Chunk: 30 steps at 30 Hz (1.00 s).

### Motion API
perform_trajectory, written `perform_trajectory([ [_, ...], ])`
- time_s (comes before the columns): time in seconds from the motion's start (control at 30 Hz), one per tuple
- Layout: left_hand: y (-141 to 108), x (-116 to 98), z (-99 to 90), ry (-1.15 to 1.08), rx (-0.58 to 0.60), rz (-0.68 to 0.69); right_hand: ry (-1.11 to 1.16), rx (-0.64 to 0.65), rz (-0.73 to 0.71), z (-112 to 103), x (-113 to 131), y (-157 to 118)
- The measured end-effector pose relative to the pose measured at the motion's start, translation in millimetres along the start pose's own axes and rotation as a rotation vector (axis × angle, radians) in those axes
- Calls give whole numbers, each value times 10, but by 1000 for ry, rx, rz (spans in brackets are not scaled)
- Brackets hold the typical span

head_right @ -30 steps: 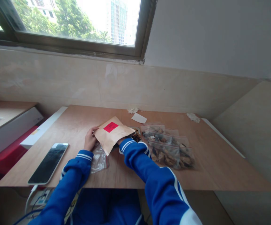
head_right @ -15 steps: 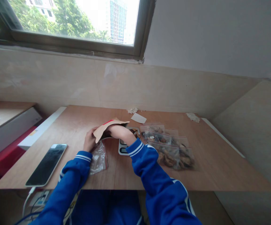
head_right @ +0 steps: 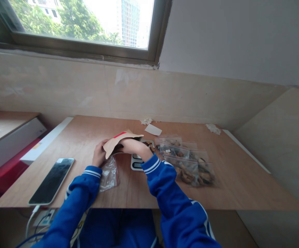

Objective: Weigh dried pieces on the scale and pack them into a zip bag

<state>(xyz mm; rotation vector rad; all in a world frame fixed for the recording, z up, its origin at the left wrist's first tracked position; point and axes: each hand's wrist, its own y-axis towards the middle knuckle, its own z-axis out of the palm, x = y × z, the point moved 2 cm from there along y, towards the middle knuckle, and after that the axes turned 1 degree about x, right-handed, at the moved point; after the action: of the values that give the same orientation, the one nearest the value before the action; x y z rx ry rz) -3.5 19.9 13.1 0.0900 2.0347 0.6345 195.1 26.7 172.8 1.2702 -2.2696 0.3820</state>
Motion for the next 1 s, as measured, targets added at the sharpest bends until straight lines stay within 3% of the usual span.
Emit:
perform_trajectory([
  [0.47,-14,52,18,21,-2,-28,-7,-112,-48,-68,143,-178],
  [0.63,-21,72,18,46,-7,-14,-36,-170,-52,-183,224,-279],
  [0.7,-23,75,18,54,-10,-11,-21,-259,-36,-259,274,-382],
  [0.87,-25,103,22,107,-31,-40,112,-726,105,-377,206,-792],
  [1.0,-23,142,36,121,-22,-49,86,-849,178,-207,-63,-1040],
])
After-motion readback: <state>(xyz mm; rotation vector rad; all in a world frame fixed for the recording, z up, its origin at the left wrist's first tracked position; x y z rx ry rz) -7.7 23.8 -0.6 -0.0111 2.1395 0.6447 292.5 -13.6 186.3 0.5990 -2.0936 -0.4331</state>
